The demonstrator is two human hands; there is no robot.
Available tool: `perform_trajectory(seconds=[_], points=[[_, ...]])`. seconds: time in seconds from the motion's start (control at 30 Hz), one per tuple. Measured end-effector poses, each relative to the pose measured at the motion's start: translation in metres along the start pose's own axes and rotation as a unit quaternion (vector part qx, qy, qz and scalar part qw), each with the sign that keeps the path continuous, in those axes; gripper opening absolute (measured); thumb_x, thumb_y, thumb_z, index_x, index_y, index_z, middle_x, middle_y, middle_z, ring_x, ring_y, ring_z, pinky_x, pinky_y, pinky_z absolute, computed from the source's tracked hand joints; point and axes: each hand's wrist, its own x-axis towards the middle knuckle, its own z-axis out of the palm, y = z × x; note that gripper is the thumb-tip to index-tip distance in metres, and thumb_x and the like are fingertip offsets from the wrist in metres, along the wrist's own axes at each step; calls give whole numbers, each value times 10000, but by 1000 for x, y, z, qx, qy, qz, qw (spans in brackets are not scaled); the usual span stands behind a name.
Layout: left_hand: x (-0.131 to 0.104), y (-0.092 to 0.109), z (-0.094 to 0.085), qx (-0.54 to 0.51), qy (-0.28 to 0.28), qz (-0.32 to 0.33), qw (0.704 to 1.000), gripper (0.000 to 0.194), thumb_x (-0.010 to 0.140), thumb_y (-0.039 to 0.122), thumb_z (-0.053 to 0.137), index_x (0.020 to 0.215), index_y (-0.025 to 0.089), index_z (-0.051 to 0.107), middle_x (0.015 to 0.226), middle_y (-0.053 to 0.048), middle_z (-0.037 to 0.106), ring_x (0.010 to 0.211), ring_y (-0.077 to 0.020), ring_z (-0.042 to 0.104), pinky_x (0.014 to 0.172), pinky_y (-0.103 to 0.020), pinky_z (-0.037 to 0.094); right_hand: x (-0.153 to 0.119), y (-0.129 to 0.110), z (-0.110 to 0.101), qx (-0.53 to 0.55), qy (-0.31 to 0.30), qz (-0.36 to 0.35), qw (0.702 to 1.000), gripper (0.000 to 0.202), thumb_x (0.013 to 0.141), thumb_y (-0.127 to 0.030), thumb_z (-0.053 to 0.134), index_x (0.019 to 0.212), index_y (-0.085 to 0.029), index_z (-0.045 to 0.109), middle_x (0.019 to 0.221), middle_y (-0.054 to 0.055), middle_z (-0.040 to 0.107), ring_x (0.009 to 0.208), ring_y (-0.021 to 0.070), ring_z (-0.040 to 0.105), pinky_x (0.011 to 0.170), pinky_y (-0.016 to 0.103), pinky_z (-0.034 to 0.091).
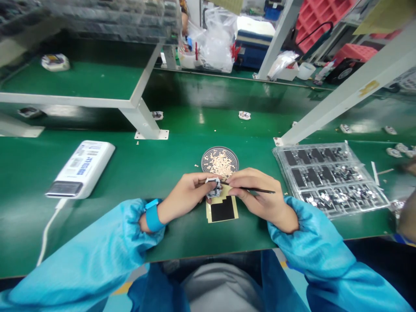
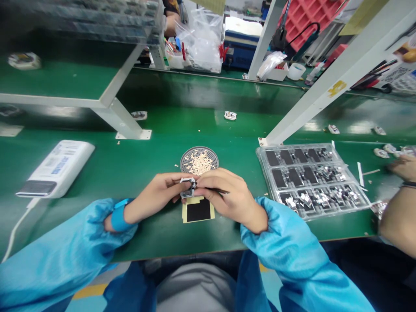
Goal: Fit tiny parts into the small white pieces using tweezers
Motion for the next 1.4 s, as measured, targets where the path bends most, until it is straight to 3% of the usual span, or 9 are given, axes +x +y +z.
perform_trajectory(seconds=[0.73, 1.4], points=[[-1, 6, 2, -17, 1, -14, 1000, 253, 879, 183, 651, 1095, 151, 779, 760, -24, 735, 510, -75, 519, 487, -184, 460, 0, 0, 1, -19, -15, -8, 1000, 152, 895, -131, 713, 1023, -212, 702, 959, 59, 756, 911, 192, 711, 837, 377, 608], [0, 0, 0, -24, -1, 1, 1000, 285, 883, 219, 657, 1138, 145, 762, 847, -42, 763, 561, -91, 575, 501, -188, 455, 0, 2, 0, -2, -13, -7, 1000, 167, 893, -122, 716, 1034, -211, 715, 975, 57, 765, 935, 192, 714, 851, 377, 603]])
